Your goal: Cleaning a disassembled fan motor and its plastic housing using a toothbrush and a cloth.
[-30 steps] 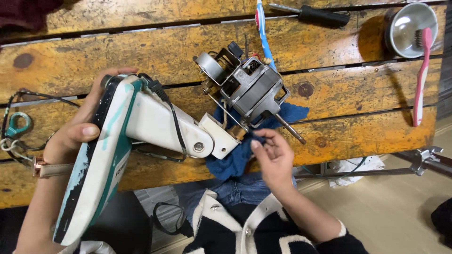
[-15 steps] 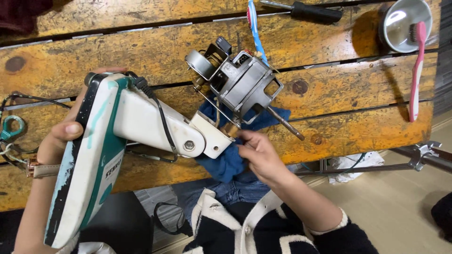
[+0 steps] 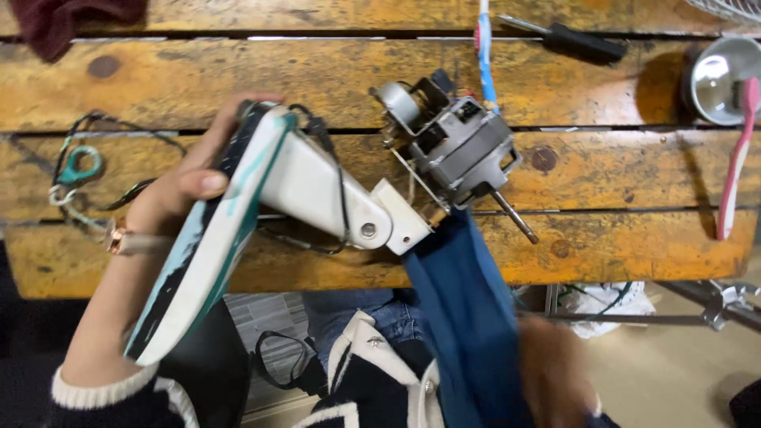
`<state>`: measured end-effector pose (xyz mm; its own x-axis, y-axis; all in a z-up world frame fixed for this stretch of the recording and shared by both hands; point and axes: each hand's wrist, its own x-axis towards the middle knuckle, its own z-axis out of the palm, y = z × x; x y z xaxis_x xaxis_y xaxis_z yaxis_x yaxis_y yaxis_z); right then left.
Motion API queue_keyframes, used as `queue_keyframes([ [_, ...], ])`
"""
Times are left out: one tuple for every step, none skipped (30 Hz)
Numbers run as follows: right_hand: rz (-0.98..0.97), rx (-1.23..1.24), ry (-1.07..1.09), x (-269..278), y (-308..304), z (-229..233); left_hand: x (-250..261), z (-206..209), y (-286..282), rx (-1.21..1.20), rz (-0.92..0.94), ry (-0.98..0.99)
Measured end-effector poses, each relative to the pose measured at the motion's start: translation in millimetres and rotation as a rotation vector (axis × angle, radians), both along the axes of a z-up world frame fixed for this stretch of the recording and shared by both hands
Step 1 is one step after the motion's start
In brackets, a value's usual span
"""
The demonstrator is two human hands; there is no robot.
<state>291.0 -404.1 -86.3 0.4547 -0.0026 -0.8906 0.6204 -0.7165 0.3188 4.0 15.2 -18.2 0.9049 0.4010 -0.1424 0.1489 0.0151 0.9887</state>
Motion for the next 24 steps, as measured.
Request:
queue_keyframes([
  [0.063,0.382,0.232,-16,9,31,-3,1,1,0.01,-0.056,0.038],
  [0.13,0.766,0.465,-31,19,61,-5,3,4,0.026,-0.111,0.074],
  [0.15,0.772,0.47,-9,36,88,-5,17,3,0.037,-0.092,0.072],
  [0.239,1.338,0.827,12,51,115,-4,32,2,0.022,-0.089,0.17],
  [0.321,1.899,1.194,33,67,143,-3,47,2,0.006,-0.084,0.268],
  [0.34,1.898,1.204,15,69,138,-3,71,-5,0.013,-0.07,0.262],
  [0.178,2.025,0.885,-2,71,132,-2,95,-12,0.275,0.036,0.478],
  [0.005,2.105,0.557,-20,72,127,0,118,-19,0.536,0.142,0.692],
  [0.019,2.11,0.566,-29,76,119,-6,117,-35,0.54,0.157,0.689],
  [-0.116,2.116,0.507,-38,79,111,-12,116,-53,0.986,0.228,0.655],
  [-0.252,2.115,0.447,-48,83,102,-18,113,-70,1.43,0.294,0.597],
  [-0.244,2.117,0.458,-53,88,98,-12,112,-99,1.432,0.305,0.603],
  [-0.352,2.086,0.604,-57,92,95,-6,109,-129,1.619,0.383,0.536],
  [-0.462,2.043,0.749,-62,97,91,0,107,-158,1.803,0.459,0.462],
  [-0.455,2.042,0.76,-67,104,91,7,93,-176,1.805,0.467,0.47],
  [-0.689,1.986,0.969,-73,110,92,14,79,-196,1.562,0.446,0.478],
  [-0.924,1.897,1.171,-78,116,92,21,65,-215,1.318,0.424,0.478],
  [-0.916,1.894,1.179,-79,116,90,24,46,-219,1.32,0.434,0.481],
  [-0.992,1.86,1.266,-80,116,88,28,28,-224,1.232,0.485,0.615],
  [-1.065,1.822,1.353,-79,116,86,32,9,-228,1.139,0.538,0.744],
  [-1.053,1.819,1.361,-77,113,78,30,4,-229,1.138,0.55,0.746],
  [-1.125,1.873,1.219,-74,111,70,29,-1,-229,1.047,0.578,0.626],
  [-1.192,1.922,1.074,-71,110,62,28,-5,-229,0.956,0.603,0.505],
  [-1.182,1.923,1.082,-68,110,58,22,-1,-229,0.959,0.613,0.504],
])
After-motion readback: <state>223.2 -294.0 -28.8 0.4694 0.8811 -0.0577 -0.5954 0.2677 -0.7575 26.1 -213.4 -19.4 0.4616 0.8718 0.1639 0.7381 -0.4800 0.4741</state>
